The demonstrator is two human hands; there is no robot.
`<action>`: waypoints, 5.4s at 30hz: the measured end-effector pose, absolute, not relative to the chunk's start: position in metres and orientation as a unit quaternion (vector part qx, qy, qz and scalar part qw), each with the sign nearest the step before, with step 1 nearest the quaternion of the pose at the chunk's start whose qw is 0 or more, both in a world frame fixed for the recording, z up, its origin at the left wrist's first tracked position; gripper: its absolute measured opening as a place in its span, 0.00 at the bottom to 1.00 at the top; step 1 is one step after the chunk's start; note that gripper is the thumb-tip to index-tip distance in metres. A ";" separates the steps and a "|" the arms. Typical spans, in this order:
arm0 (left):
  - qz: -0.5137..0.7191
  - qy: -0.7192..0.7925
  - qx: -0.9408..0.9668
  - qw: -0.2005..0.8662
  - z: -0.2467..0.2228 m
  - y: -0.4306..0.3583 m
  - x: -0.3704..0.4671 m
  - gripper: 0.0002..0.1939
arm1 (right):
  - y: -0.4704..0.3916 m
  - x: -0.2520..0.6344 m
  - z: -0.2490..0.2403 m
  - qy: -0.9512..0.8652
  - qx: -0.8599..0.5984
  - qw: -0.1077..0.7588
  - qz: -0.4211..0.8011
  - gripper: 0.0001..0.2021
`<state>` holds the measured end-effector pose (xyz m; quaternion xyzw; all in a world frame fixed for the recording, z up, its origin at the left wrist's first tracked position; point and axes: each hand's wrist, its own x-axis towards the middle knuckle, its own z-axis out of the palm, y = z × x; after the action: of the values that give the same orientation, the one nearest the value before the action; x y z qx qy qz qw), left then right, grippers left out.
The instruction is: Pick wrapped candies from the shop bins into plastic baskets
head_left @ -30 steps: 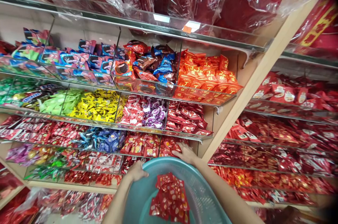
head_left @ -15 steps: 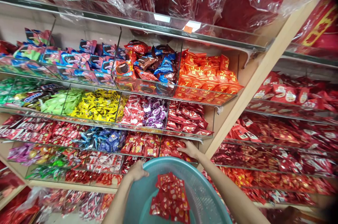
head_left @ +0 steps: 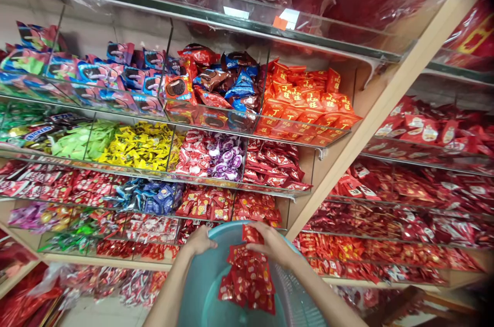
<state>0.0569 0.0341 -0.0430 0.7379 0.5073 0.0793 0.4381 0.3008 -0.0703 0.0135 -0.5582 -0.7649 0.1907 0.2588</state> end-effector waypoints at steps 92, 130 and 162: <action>0.108 0.488 0.720 0.481 -0.042 0.042 0.062 0.15 | -0.023 0.316 0.021 -0.723 -0.613 0.303 0.101 0.24; 0.097 0.494 0.728 0.465 -0.036 0.041 0.061 0.16 | -0.052 0.307 0.014 -0.674 -0.671 0.303 0.064 0.16; 0.088 0.504 0.736 0.444 -0.034 0.039 0.061 0.15 | 0.017 0.336 -0.035 -0.514 -0.800 0.290 0.107 0.28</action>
<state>0.0614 0.0392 -0.0342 0.7358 0.5041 0.0876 0.4436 0.3360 0.0169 -0.0349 -0.8003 -0.5137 0.1074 0.2902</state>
